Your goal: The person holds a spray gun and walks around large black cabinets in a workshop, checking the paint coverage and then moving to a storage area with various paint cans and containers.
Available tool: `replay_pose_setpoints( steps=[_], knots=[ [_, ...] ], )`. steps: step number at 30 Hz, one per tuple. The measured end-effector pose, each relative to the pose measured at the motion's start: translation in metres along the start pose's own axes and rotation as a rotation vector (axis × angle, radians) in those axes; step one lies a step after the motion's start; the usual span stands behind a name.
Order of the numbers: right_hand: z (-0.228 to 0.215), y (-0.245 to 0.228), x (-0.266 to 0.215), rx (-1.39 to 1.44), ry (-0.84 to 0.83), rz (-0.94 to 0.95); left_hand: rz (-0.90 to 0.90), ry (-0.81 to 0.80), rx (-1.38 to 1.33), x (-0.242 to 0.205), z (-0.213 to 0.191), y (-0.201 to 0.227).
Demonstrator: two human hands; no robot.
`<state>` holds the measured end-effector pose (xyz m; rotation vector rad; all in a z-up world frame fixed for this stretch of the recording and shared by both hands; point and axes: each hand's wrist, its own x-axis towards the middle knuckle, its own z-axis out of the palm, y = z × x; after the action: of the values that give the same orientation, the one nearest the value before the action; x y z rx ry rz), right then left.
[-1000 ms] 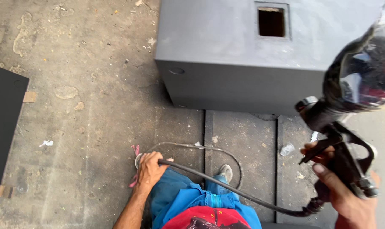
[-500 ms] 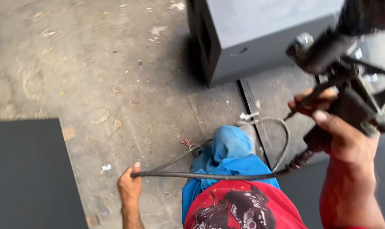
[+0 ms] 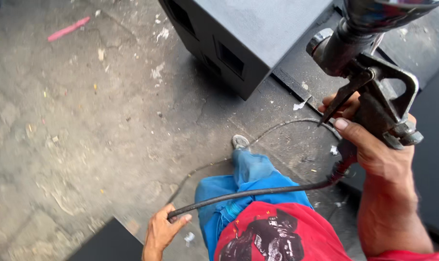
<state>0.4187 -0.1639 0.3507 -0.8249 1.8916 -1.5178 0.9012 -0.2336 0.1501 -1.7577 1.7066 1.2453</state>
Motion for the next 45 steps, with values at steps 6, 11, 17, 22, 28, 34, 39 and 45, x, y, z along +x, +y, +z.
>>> replay_pose_setpoints(
  steps=[6,11,17,22,28,34,39,45],
  knots=[
    [0.09,-0.012,-0.064,0.008,0.309,0.022,0.419,0.026,-0.005,0.097,-0.088,-0.059],
    [0.194,-0.012,-0.156,-0.099,0.551,0.075,0.659,-0.162,0.109,0.161,-0.18,-0.085],
    [0.297,-0.045,-0.235,-0.164,0.795,0.311,0.663,-0.329,0.264,0.182,-0.28,-0.129],
    [0.34,-0.045,-0.251,-0.207,0.924,0.263,0.618,-0.31,0.388,0.202,-0.328,-0.153],
    [0.428,-0.074,-0.209,-0.197,0.902,0.243,0.711,-0.376,0.474,0.261,-0.417,-0.2],
    [0.568,-0.109,-0.113,-0.245,0.92,0.142,0.471,-0.451,0.598,0.346,-0.557,-0.198],
    [0.674,-0.141,-0.03,-0.38,0.783,0.166,0.403,-0.407,0.565,0.385,-0.662,-0.207],
    [0.708,-0.156,0.002,-0.028,0.788,0.175,0.463,-0.417,0.756,0.416,-0.681,-0.186]
  ],
)
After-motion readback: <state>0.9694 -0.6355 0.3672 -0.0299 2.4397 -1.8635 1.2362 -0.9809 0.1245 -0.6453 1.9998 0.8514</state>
